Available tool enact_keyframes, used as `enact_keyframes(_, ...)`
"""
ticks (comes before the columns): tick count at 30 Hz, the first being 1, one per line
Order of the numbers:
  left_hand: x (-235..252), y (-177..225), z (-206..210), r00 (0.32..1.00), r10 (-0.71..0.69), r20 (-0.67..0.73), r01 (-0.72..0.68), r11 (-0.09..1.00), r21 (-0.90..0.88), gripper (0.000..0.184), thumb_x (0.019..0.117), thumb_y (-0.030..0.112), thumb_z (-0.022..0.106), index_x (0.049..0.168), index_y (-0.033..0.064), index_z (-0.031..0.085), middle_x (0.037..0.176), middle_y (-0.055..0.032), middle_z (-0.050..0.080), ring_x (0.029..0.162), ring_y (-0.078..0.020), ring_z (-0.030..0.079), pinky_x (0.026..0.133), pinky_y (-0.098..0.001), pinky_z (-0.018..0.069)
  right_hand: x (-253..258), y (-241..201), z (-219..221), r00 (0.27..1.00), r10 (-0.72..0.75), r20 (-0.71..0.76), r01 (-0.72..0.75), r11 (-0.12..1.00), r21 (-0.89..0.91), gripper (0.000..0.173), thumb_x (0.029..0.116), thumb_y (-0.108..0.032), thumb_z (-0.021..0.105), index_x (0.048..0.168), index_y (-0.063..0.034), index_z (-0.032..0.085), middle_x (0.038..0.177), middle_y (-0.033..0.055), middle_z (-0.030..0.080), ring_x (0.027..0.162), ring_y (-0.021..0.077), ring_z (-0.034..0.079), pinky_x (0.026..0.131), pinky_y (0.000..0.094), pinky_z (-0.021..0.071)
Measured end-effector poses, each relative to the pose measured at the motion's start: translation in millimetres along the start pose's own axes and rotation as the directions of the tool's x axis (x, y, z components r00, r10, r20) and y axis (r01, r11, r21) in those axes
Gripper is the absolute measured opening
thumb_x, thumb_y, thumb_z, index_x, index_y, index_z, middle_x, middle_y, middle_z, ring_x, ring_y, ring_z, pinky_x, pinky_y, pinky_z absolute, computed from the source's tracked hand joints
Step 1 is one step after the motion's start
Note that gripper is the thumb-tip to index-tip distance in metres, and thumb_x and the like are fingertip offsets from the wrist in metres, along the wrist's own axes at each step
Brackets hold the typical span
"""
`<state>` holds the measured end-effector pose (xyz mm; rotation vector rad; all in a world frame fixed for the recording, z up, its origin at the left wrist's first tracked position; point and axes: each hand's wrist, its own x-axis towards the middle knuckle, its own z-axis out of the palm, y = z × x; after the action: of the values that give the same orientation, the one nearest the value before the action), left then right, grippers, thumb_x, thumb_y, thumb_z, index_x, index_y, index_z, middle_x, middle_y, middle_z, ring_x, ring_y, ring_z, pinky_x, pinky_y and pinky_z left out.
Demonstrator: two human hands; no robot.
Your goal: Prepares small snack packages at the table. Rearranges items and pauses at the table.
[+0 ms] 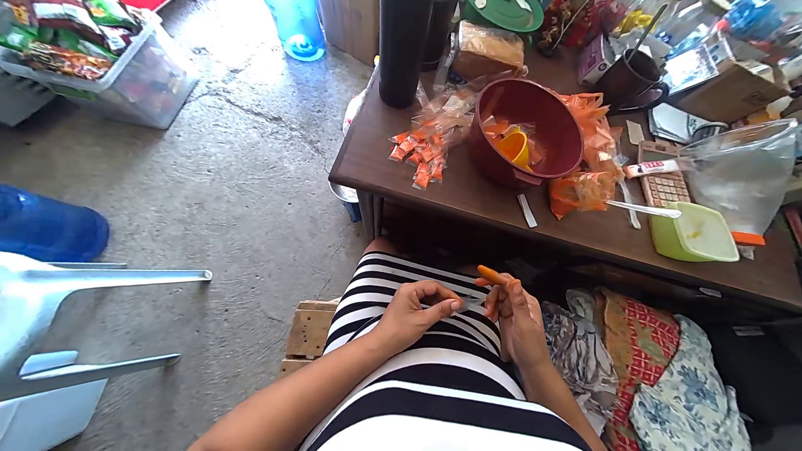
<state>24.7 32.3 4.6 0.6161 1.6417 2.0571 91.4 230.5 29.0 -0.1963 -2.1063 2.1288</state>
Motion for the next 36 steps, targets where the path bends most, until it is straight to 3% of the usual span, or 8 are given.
enact_keyframes(4,0.8,0.5,0.6,1.0,0.002,-0.021,-0.002,1.0,0.012,0.011,0.0956,0.01,0.068,0.095,0.0002,0.073,0.089,0.005,0.072,0.084,0.0032,0.066,0.08,-0.0168,0.0549,-1.5,0.7,-0.6,0.997,-0.057,0.057,0.059,0.998,-0.038,0.051,0.1045,-0.049,0.049,0.122,-0.0068,0.072,0.114,-0.0034,0.068,0.074,-0.0057,0.056,0.062,0.0111,0.0476)
enact_keyframes(10,1.1,-0.3,1.0,1.0,0.001,-0.015,-0.001,1.0,0.002,0.011,0.0952,0.01,0.069,0.095,0.0002,0.073,0.089,0.0049,0.072,0.085,0.0034,0.066,0.081,-0.0165,0.0545,-2.9,-4.6,8.2,0.988,-0.151,0.025,0.152,0.985,-0.082,0.015,0.0974,-0.015,0.068,0.106,-0.0081,0.078,0.101,-0.0059,0.068,0.078,-0.0054,0.061,0.068,0.0098,0.053)
enact_keyframes(14,0.7,-0.4,1.6,1.0,-0.004,0.002,0.004,1.0,-0.003,0.009,0.0945,0.009,0.07,0.094,0.0001,0.073,0.089,0.0052,0.072,0.084,0.004,0.065,0.08,-0.016,0.0545,-3.5,-4.2,11.5,0.986,-0.161,-0.044,0.156,0.983,-0.098,0.004,0.0878,-0.015,0.079,0.091,-0.0122,0.079,0.088,-0.0084,0.066,0.074,-0.0052,0.06,0.066,0.0091,0.0521)
enact_keyframes(17,1.0,0.0,2.2,0.999,0.001,0.033,-0.001,1.0,-0.012,0.009,0.0934,0.008,0.07,0.093,-0.0005,0.073,0.09,0.0044,0.072,0.086,0.0035,0.066,0.082,-0.0162,0.0544,-3.6,-2.2,13.4,0.984,-0.151,-0.097,0.144,0.987,-0.074,0.013,0.081,-0.018,0.085,0.079,-0.0154,0.073,0.079,-0.0098,0.062,0.069,-0.0054,0.057,0.062,0.0083,0.0493)
enact_keyframes(23,1.7,0.5,1.8,1.0,-0.01,0.007,0.01,1.0,-0.004,0.01,0.0945,0.009,0.07,0.094,0.0001,0.074,0.089,0.0045,0.073,0.085,0.0029,0.067,0.081,-0.0169,0.0552,-1.5,-2.9,10.0,0.983,-0.181,0.015,0.182,0.981,-0.065,0.011,0.0974,-0.017,0.069,0.1,-0.0114,0.079,0.097,-0.007,0.068,0.076,-0.0056,0.06,0.066,0.0087,0.0517)
enact_keyframes(27,1.5,0.9,1.1,1.0,-0.013,-0.023,0.013,1.0,0.006,0.009,0.0945,0.008,0.07,0.094,0.0001,0.073,0.088,0.0052,0.072,0.084,0.0033,0.066,0.08,-0.0165,0.0551,-2.2,-2.3,5.9,0.989,-0.136,0.058,0.139,0.989,-0.053,0.014,0.0965,-0.014,0.07,0.105,-0.0082,0.079,0.101,-0.0052,0.068,0.078,-0.0049,0.061,0.067,0.0098,0.0534)
enact_keyframes(31,1.6,-0.1,1.2,1.0,0.0,-0.031,0.001,1.0,0.009,0.009,0.0941,0.009,0.07,0.094,0.0002,0.073,0.088,0.0055,0.072,0.084,0.0039,0.065,0.08,-0.0162,0.0544,-3.0,-2.7,5.5,0.994,-0.112,0.016,0.113,0.993,-0.04,0.01,0.0898,-0.009,0.076,0.1,-0.0096,0.08,0.097,-0.0059,0.07,0.078,-0.0036,0.063,0.069,0.0114,0.055)
enact_keyframes(36,1.8,-1.3,2.0,1.0,0.017,0.019,-0.017,1.0,-0.006,0.011,0.0945,0.01,0.07,0.094,0.0,0.073,0.09,0.0043,0.072,0.086,0.0027,0.066,0.082,-0.017,0.0548,-1.9,-0.6,11.7,0.988,-0.143,-0.065,0.139,0.988,-0.061,0.011,0.0863,-0.021,0.081,0.082,-0.0165,0.073,0.081,-0.011,0.063,0.069,-0.0068,0.056,0.061,0.0078,0.0487)
